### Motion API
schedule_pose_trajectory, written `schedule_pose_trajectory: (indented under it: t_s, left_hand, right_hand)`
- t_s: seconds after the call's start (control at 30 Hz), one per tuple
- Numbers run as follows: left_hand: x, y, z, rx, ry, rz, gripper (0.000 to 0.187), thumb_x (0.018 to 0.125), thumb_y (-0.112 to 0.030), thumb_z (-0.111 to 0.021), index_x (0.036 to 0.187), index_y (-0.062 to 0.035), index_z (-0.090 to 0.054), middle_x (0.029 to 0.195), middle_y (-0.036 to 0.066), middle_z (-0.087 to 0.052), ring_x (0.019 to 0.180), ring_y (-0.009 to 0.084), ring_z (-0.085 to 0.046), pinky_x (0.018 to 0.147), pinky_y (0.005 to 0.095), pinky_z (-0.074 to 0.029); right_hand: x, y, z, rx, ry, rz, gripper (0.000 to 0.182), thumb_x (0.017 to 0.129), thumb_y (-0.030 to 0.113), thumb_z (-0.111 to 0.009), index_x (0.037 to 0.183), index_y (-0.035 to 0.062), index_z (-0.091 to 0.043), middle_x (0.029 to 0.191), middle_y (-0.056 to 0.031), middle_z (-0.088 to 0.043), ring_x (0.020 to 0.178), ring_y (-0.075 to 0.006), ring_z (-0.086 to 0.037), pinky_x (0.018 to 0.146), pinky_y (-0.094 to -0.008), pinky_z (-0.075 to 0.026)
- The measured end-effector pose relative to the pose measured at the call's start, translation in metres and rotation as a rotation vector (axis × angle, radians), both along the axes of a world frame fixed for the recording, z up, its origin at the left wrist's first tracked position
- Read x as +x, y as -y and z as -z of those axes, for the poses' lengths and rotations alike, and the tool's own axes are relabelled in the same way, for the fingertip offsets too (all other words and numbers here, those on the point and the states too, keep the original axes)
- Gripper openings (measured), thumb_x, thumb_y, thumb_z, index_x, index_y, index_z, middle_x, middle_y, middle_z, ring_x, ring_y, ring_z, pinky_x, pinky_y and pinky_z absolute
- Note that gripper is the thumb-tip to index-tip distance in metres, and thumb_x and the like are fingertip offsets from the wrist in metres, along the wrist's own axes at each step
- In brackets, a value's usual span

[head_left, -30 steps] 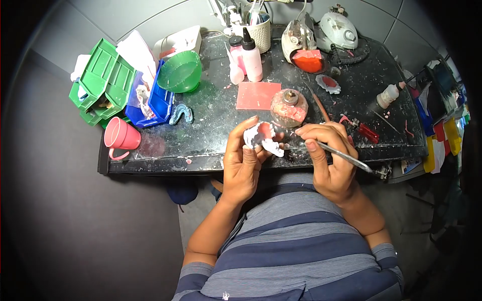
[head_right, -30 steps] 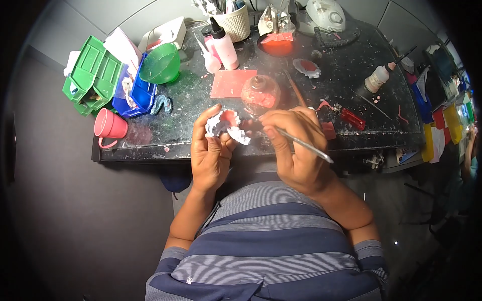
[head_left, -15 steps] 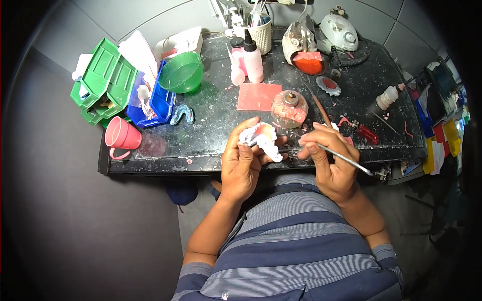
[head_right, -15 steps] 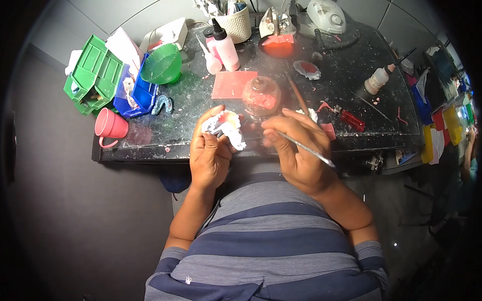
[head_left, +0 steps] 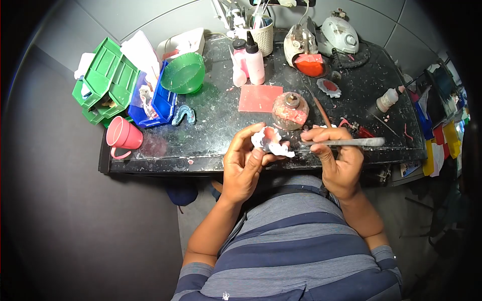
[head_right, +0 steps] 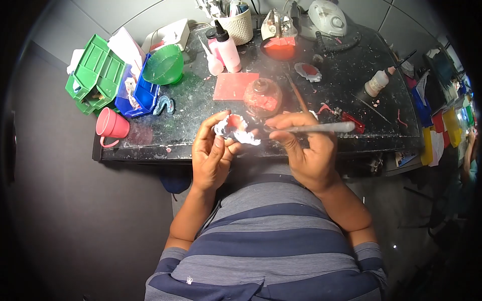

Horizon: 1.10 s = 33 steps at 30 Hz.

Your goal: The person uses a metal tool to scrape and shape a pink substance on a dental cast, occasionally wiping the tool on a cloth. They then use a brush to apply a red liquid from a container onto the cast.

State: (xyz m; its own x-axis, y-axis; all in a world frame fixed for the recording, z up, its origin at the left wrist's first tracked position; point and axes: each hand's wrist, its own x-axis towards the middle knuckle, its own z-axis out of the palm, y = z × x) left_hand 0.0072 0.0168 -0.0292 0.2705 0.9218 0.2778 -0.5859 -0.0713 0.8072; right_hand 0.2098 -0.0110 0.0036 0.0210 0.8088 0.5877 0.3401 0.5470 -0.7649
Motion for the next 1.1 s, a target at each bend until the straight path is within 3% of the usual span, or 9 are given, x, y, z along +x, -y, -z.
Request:
schedule_pose_trajectory:
  t_s: [0.1, 0.17, 0.23, 0.33, 0.43, 0.5, 0.63, 0.83, 1.1]
  left_hand:
    - [-0.003, 0.001, 0.002, 0.028, -0.007, 0.018, 0.051, 0.101, -0.016, -0.062, 0.143, 0.0031, -0.041, 0.136, 0.016, -0.050, 0.122, 0.0324, -0.060, 0.098, 0.0424, -0.058]
    - [-0.003, 0.001, 0.005, 0.057, -0.049, 0.003, 0.052, 0.100, -0.017, -0.064, 0.142, 0.0027, -0.042, 0.140, 0.014, -0.047, 0.125, 0.0283, -0.058, 0.095, 0.0376, -0.059]
    - [-0.003, 0.001, 0.006, 0.166, -0.117, -0.037, 0.053, 0.100, -0.016, -0.064, 0.144, 0.0036, -0.041, 0.130, 0.017, -0.055, 0.121, 0.0347, -0.062, 0.099, 0.0443, -0.057]
    - [-0.005, 0.001, 0.008, 0.164, -0.068, 0.001, 0.054, 0.100, -0.018, -0.064, 0.144, 0.0033, -0.041, 0.129, 0.017, -0.055, 0.122, 0.0347, -0.061, 0.098, 0.0425, -0.057]
    - [-0.002, 0.002, 0.010, 0.038, 0.045, 0.021, 0.065, 0.096, -0.031, -0.071, 0.143, 0.0036, -0.043, 0.139, 0.015, -0.048, 0.121, 0.0225, -0.058, 0.092, 0.0353, -0.061]
    - [-0.001, 0.004, 0.004, 0.015, 0.039, 0.014, 0.067, 0.095, -0.032, -0.072, 0.142, 0.0044, -0.043, 0.137, 0.015, -0.050, 0.121, 0.0233, -0.059, 0.094, 0.0357, -0.060]
    - [-0.004, 0.003, 0.006, 0.018, -0.046, 0.027, 0.071, 0.091, -0.033, -0.077, 0.140, 0.0058, -0.043, 0.134, 0.018, -0.054, 0.125, 0.0272, -0.058, 0.102, 0.0392, -0.053]
    - [-0.003, 0.001, 0.015, 0.052, 0.015, 0.038, 0.071, 0.089, -0.027, -0.079, 0.139, 0.0059, -0.042, 0.141, 0.024, -0.051, 0.130, 0.0296, -0.054, 0.111, 0.0430, -0.043]
    - [-0.005, 0.000, 0.018, 0.092, 0.050, 0.072, 0.063, 0.090, -0.017, -0.078, 0.137, 0.0034, -0.041, 0.139, 0.024, -0.052, 0.130, 0.0281, -0.054, 0.111, 0.0428, -0.043]
  right_hand:
    - [0.003, 0.000, 0.011, -0.011, -0.203, 0.015, 0.013, 0.102, 0.011, -0.060, 0.099, -0.0020, -0.061, 0.091, -0.0101, -0.071, 0.077, -0.0164, -0.074, 0.069, -0.0267, -0.058]
    - [0.002, 0.003, 0.008, -0.050, -0.213, 0.051, 0.013, 0.102, 0.011, -0.060, 0.100, -0.0021, -0.060, 0.088, -0.0094, -0.070, 0.076, -0.0161, -0.073, 0.067, -0.0257, -0.057]
    - [0.002, 0.004, 0.007, -0.090, -0.222, 0.089, 0.014, 0.103, 0.011, -0.060, 0.101, -0.0022, -0.060, 0.086, -0.0087, -0.069, 0.075, -0.0158, -0.073, 0.064, -0.0247, -0.057]
    - [0.001, 0.002, 0.008, 0.096, -0.034, 0.141, 0.012, 0.099, 0.008, -0.065, 0.101, -0.0030, -0.060, 0.083, -0.0094, -0.068, 0.075, -0.0155, -0.072, 0.063, -0.0254, -0.055]
    - [-0.005, 0.003, 0.002, 0.133, 0.035, 0.143, 0.010, 0.098, 0.002, -0.065, 0.104, -0.0040, -0.061, 0.089, -0.0141, -0.073, 0.079, -0.0168, -0.073, 0.067, -0.0267, -0.056]
    - [-0.009, 0.008, -0.005, 0.118, 0.041, 0.152, 0.011, 0.098, 0.000, -0.062, 0.108, -0.0044, -0.062, 0.097, -0.0177, -0.075, 0.084, -0.0173, -0.074, 0.072, -0.0266, -0.057]
    - [-0.013, 0.006, -0.010, 0.262, 0.235, 0.118, 0.018, 0.088, -0.003, -0.070, 0.105, -0.0055, -0.070, 0.102, -0.0179, -0.074, 0.097, -0.0352, -0.073, 0.094, -0.0433, -0.058]
    - [-0.025, -0.001, 0.005, 0.401, 0.411, 0.042, 0.025, 0.080, -0.004, -0.074, 0.105, -0.0037, -0.071, 0.108, -0.0171, -0.072, 0.106, -0.0321, -0.071, 0.097, -0.0448, -0.056]
    - [-0.029, -0.001, 0.006, 0.435, 0.455, 0.041, 0.021, 0.080, -0.003, -0.072, 0.101, -0.0048, -0.070, 0.104, -0.0154, -0.071, 0.104, -0.0320, -0.070, 0.096, -0.0437, -0.057]
